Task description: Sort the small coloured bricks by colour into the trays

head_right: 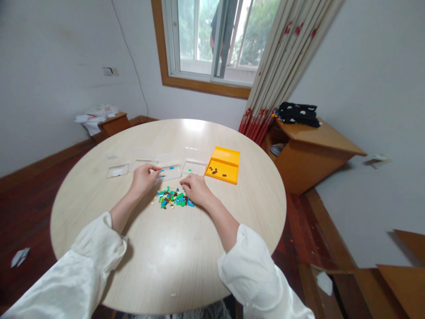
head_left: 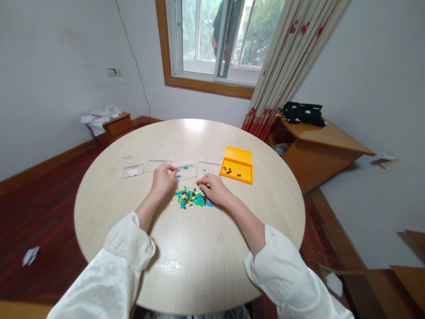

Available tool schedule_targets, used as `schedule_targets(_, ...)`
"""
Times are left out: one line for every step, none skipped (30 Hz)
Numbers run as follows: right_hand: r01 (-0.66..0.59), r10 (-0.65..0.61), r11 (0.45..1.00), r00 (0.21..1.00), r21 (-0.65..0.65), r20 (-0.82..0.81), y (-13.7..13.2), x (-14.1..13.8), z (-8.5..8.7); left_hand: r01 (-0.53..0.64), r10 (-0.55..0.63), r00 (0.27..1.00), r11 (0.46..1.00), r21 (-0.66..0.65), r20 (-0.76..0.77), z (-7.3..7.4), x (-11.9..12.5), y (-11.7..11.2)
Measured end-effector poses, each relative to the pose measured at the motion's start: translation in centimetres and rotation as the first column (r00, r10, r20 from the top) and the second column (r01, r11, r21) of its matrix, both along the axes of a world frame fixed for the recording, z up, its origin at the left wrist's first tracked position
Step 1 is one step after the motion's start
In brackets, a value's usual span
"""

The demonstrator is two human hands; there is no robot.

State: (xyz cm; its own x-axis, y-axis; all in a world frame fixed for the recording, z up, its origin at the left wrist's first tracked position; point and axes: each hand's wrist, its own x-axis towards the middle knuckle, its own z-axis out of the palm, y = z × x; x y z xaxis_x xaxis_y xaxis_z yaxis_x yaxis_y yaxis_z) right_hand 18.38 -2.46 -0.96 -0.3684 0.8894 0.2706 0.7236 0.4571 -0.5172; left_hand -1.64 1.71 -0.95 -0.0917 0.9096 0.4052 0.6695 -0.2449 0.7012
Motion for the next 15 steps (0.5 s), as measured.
schedule_targets(-0.005,0.005,1.000,1.000,-0.002,0.012,-0.03,-0.05,-0.02,-0.003,0.003,1.000,1.000,-0.008,0.001,0.01,0.01,-0.02)
schedule_targets(-0.007,0.007,1.000,1.000,-0.004,0.023,-0.05,-0.08,-0.05,-0.007,0.007,1.000,1.000,-0.013,0.002,0.02,0.02,-0.04)
schedule_targets(-0.008,0.008,1.000,1.000,-0.005,0.030,-0.05,-0.11,-0.10,-0.010,0.010,1.000,1.000,-0.016,0.003,0.02,0.02,-0.05)
schedule_targets(-0.006,0.007,1.000,0.999,-0.006,0.034,-0.03,-0.13,-0.16,-0.012,0.012,1.000,1.000,-0.016,0.004,0.01,0.03,-0.05)
schedule_targets(-0.004,0.004,1.000,0.999,-0.007,0.037,0.00,-0.13,-0.21,-0.014,0.014,1.000,1.000,-0.014,0.004,-0.01,0.02,-0.05)
schedule_targets(-0.001,0.002,1.000,0.999,-0.009,0.038,0.03,-0.13,-0.27,-0.015,0.015,1.000,1.000,-0.011,0.004,-0.04,0.01,-0.03)
schedule_targets(0.000,0.001,1.000,0.999,-0.012,0.038,0.07,-0.12,-0.33,-0.015,0.015,1.000,1.000,-0.008,0.004,-0.07,0.00,-0.01)
schedule_targets(-0.001,0.001,1.000,0.999,-0.014,0.040,0.12,-0.11,-0.37,-0.015,0.015,1.000,1.000,-0.006,0.003,-0.11,-0.02,0.01)
schedule_targets(-0.001,0.001,1.000,0.999,-0.014,0.042,0.15,-0.10,-0.41,-0.015,0.015,1.000,1.000,-0.005,0.001,-0.15,-0.04,0.04)
schedule_targets(0.000,0.001,1.000,0.999,-0.012,0.044,0.18,-0.09,-0.43,-0.015,0.015,1.000,1.000,-0.004,0.001,-0.19,-0.07,0.07)
schedule_targets(0.000,0.000,1.000,0.999,-0.008,0.044,0.20,-0.08,-0.44,-0.016,0.016,1.000,1.000,-0.003,0.001,-0.23,-0.09,0.10)
schedule_targets(0.000,0.000,1.000,0.999,-0.003,0.041,0.21,-0.08,-0.43,-0.017,0.017,1.000,1.000,-0.002,0.003,-0.26,-0.12,0.13)
schedule_targets(0.000,0.000,1.000,0.999,0.001,0.035,0.20,-0.08,-0.40,-0.018,0.018,1.000,1.000,0.001,0.005,-0.29,-0.14,0.15)
schedule_targets(-0.003,0.003,1.000,1.000,0.005,0.025,0.17,-0.08,-0.35,-0.019,0.018,1.000,1.000,0.004,0.009,-0.31,-0.15,0.17)
schedule_targets(-0.007,0.007,1.000,1.000,0.010,0.010,0.14,-0.08,-0.30,-0.019,0.019,1.000,1.000,0.006,0.012,-0.32,-0.16,0.18)
